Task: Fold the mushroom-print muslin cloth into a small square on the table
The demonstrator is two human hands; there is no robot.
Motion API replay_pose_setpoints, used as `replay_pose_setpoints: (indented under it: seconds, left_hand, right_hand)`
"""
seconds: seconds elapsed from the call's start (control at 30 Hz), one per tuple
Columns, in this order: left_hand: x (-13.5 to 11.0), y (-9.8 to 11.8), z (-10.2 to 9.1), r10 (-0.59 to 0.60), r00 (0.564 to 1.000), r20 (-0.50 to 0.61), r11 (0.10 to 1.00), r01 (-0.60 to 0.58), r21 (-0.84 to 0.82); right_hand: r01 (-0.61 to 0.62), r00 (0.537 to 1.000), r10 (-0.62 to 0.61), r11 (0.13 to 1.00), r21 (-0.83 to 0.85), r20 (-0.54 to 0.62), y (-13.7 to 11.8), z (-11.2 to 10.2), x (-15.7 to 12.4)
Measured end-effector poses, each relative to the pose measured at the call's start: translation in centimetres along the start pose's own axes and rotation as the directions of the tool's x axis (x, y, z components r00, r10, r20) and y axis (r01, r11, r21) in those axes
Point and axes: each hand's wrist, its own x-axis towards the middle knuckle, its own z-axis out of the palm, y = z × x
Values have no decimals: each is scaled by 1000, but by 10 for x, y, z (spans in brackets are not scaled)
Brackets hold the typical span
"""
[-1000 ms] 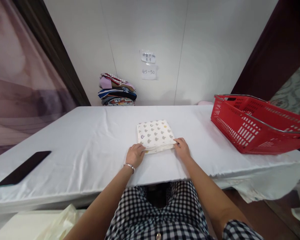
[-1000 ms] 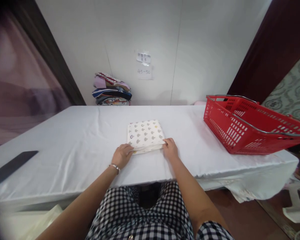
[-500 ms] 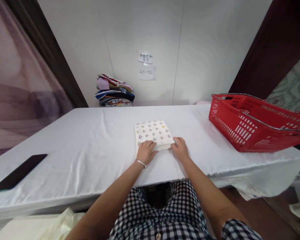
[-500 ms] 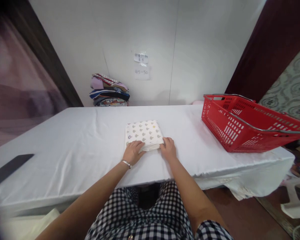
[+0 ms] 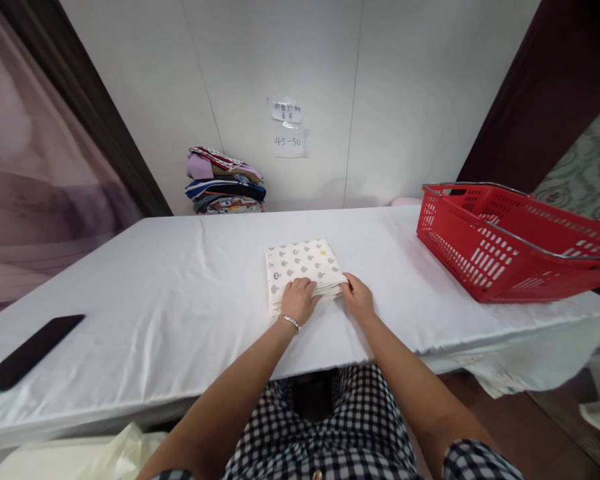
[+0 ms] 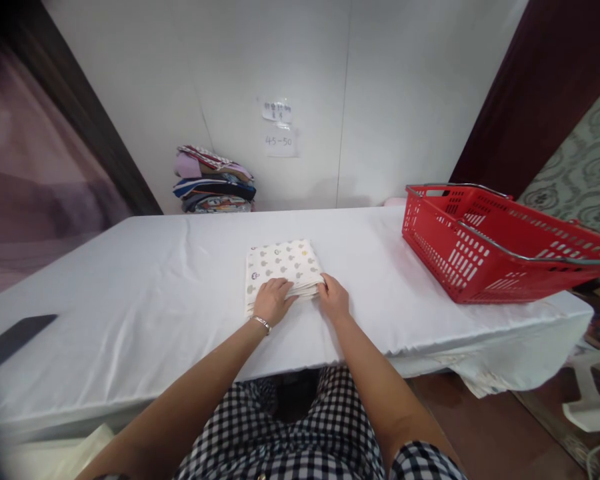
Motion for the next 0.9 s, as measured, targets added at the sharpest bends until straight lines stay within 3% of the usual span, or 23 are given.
replay_pose_setpoints:
  seconds: [0.5,0.77,0.83,0.9]
  left_hand:
    - [-5,1,-1,31,999,41,998,-33,60]
    - [-18,-15,1,-11,1000,-27,996,8,-90]
    - [-24,-17,0,-48,997,-54,995,43,-94]
    - [-27,-17,0,-73,996,-54,994,68,-81]
  right_hand:
    - [-5,996,20,986,-165,91,6,2,-3]
    - [-26,987,59,975,-220,147,5,-2,-5]
    - [2,993,27,969,-247,114,2,-4,-5]
    - [108,993,-94,956,-272,65,-3,-6,-6]
